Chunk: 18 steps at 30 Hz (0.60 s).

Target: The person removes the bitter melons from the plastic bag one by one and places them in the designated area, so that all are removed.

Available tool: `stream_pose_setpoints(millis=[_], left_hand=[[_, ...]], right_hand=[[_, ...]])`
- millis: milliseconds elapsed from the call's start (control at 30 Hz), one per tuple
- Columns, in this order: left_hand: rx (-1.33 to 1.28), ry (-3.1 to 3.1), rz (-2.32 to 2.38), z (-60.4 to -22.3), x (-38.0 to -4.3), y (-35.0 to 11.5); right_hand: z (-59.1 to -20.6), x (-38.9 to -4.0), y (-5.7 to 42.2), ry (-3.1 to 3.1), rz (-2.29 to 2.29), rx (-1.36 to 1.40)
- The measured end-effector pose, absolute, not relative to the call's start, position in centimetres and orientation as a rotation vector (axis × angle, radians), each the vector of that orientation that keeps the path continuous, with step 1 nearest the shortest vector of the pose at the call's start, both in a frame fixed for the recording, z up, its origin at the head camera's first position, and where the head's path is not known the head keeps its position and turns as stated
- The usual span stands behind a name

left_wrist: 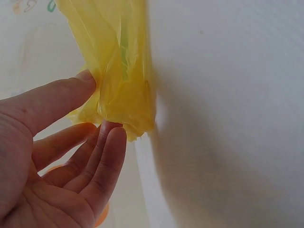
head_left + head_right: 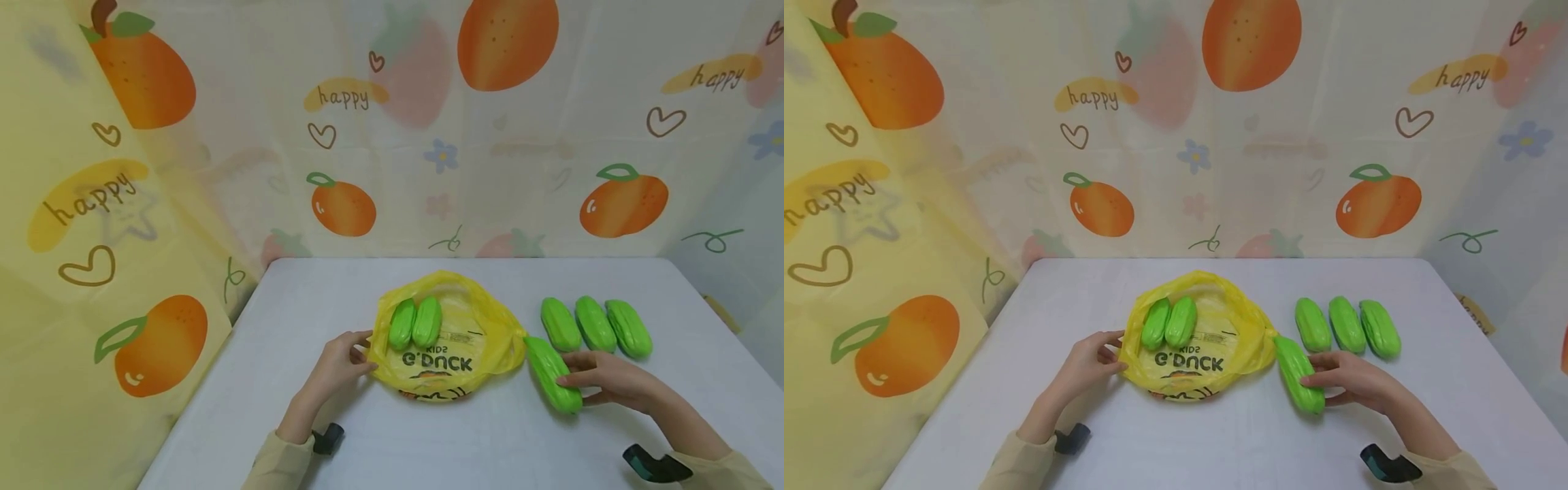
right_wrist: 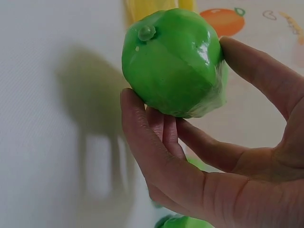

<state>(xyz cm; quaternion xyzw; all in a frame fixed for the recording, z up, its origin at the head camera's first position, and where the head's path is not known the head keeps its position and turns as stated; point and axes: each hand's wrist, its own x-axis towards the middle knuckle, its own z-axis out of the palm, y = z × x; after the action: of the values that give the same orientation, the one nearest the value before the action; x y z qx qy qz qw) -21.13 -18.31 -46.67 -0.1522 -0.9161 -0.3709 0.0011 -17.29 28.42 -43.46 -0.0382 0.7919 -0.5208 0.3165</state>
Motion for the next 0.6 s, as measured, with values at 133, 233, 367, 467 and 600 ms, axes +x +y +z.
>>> stream_pose_setpoints(millis=[133,233,367,467,600], left_hand=[[-0.47,-2.872,-1.169,-46.8,-21.2,-18.3],[-0.46,-2.871,-1.178,-46.8,-21.2,-18.3],[-0.456,-2.873,-1.175,-46.7,-21.2,-18.2],[-0.457,-2.874,-1.174,-46.6,-21.1,-18.2],[-0.453,-2.876,-1.174,-46.5,-21.0,-18.2]], right_hand=[[-43.8,-17.2,29.0,2.073,-1.362,-0.096],[-43.9,-17.1,29.4,2.054,-1.352,-0.082],[-44.0,-16.9,29.9,2.036,-1.343,-0.075],[-44.2,-16.9,30.4,2.033,-1.339,-0.072],[-44.6,-16.9,31.3,2.034,-1.33,-0.052]])
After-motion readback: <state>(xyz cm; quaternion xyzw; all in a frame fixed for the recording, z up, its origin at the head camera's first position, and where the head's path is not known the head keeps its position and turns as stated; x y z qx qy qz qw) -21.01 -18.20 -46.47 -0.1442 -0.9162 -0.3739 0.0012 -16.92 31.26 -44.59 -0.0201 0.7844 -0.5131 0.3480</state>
